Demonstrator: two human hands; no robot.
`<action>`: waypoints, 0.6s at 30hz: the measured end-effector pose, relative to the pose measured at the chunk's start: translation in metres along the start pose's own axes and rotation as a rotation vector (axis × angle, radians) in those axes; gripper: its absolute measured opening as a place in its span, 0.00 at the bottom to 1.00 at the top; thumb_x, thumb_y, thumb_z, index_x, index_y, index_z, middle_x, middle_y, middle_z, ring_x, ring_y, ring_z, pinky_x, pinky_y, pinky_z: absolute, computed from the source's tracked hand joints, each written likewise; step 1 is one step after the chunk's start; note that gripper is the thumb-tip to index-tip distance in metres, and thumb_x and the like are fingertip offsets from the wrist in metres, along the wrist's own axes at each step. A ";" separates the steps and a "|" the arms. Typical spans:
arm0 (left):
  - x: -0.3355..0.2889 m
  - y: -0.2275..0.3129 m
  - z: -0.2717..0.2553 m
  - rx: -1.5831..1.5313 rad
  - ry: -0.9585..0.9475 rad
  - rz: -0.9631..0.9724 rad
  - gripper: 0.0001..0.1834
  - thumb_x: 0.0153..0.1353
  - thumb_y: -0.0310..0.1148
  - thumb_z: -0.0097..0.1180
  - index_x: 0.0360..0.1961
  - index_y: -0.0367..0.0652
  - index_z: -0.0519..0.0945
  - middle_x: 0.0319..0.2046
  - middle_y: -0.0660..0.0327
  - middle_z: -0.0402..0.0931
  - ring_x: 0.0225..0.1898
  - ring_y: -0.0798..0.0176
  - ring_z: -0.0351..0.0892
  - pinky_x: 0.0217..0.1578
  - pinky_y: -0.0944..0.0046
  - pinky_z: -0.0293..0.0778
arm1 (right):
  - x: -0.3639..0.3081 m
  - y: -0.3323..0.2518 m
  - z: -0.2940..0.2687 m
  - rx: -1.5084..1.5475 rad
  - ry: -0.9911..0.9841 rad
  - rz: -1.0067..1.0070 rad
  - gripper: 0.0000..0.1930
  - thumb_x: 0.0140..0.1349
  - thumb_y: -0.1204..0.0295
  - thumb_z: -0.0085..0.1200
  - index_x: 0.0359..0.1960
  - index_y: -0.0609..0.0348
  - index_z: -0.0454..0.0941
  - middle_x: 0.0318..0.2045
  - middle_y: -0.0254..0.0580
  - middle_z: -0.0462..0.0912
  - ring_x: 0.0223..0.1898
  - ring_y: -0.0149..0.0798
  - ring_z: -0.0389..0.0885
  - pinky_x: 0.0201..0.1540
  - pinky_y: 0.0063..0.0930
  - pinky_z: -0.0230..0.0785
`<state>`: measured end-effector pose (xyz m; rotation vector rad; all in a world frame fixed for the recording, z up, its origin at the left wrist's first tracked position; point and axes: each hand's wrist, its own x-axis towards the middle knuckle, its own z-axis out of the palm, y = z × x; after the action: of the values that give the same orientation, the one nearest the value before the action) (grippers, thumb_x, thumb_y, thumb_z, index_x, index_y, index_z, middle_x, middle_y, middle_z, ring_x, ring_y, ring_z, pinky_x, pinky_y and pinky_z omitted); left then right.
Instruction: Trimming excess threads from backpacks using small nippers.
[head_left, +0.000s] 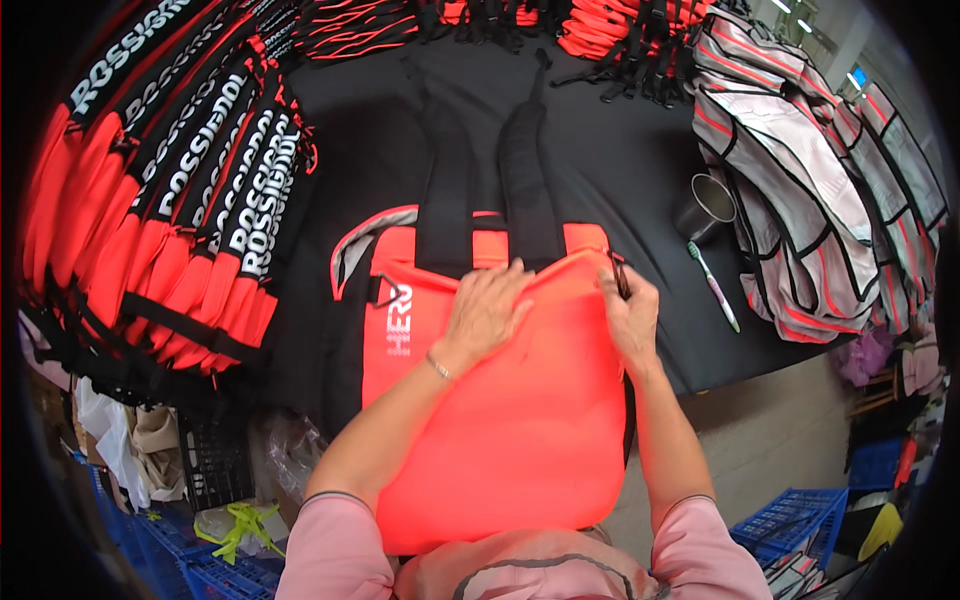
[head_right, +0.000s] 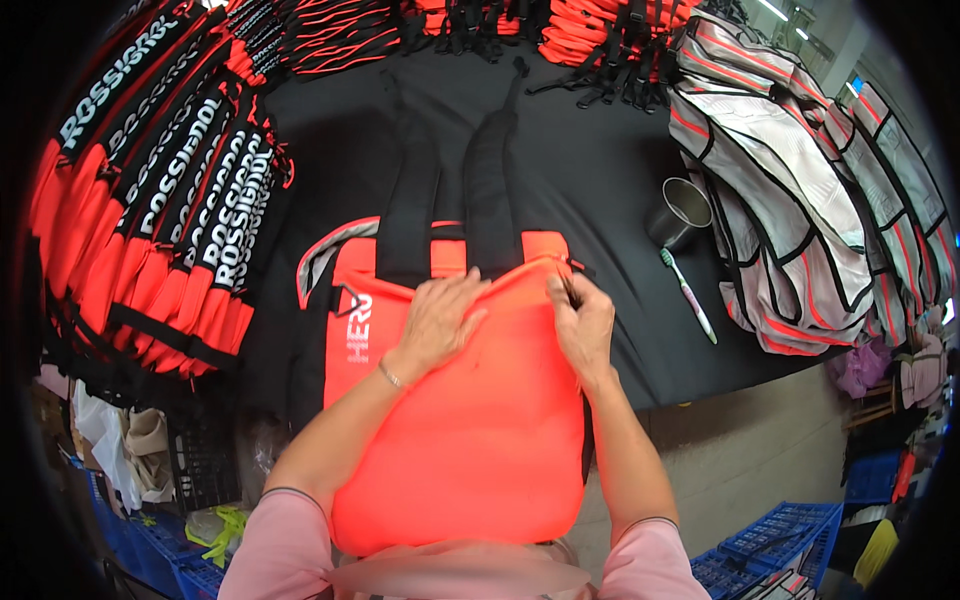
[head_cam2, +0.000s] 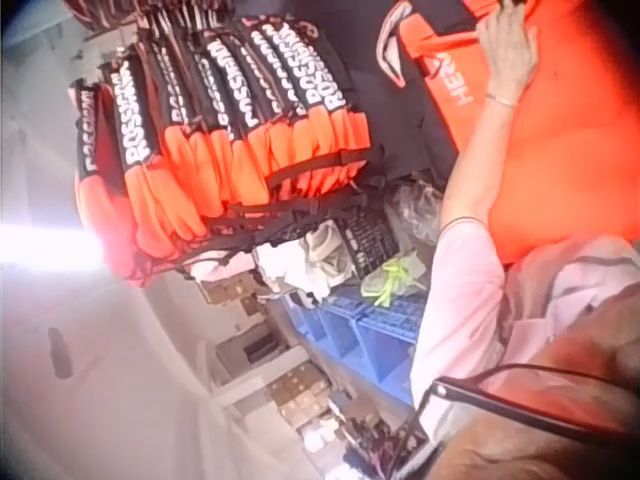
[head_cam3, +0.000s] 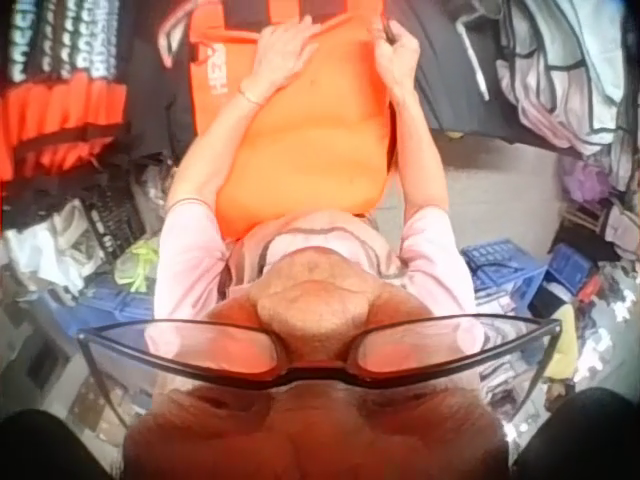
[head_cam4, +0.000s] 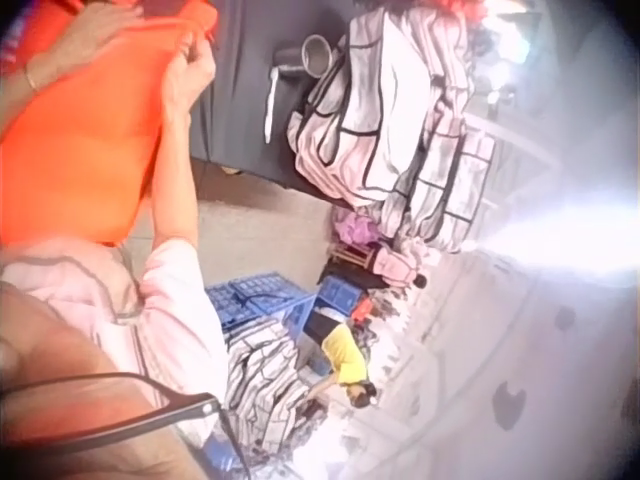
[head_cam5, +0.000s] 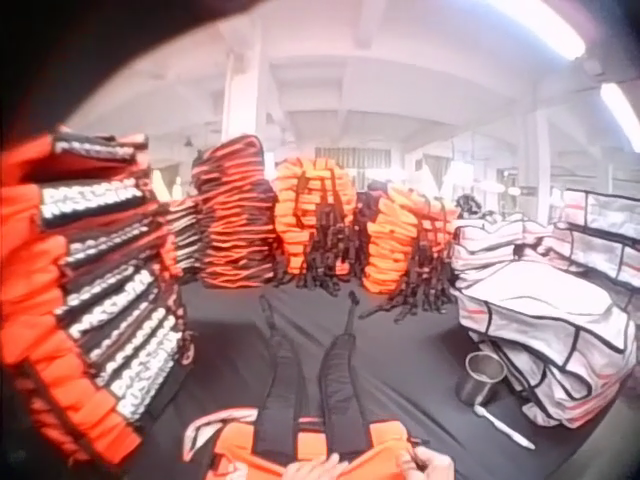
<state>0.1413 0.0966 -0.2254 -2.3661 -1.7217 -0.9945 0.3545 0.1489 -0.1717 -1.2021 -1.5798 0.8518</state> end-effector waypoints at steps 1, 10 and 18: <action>-0.003 0.009 -0.002 0.013 0.042 0.025 0.21 0.61 0.39 0.60 0.54 0.44 0.79 0.53 0.57 0.79 0.51 0.57 0.76 0.48 0.57 0.69 | 0.018 -0.003 0.000 -0.110 0.000 -0.067 0.18 0.66 0.67 0.57 0.23 0.68 0.69 0.15 0.42 0.62 0.20 0.29 0.59 0.25 0.29 0.59; 0.008 0.025 -0.011 -0.090 0.041 -0.085 0.19 0.62 0.38 0.60 0.53 0.42 0.79 0.48 0.57 0.81 0.42 0.58 0.81 0.38 0.59 0.73 | 0.168 0.027 0.094 -0.097 -0.163 0.312 0.23 0.57 0.59 0.64 0.45 0.68 0.81 0.38 0.50 0.87 0.42 0.44 0.85 0.47 0.36 0.74; 0.029 -0.037 -0.056 -1.501 0.432 -0.864 0.46 0.69 0.65 0.37 0.69 0.32 0.58 0.63 0.48 0.66 0.55 0.54 0.73 0.58 0.51 0.70 | 0.061 -0.070 0.065 0.186 -0.222 -0.149 0.22 0.59 0.69 0.63 0.52 0.71 0.77 0.29 0.34 0.79 0.30 0.24 0.72 0.37 0.22 0.69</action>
<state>0.0884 0.1124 -0.1773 -1.0974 -2.0466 -3.4899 0.2671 0.1894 -0.1114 -0.8703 -1.7017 1.0372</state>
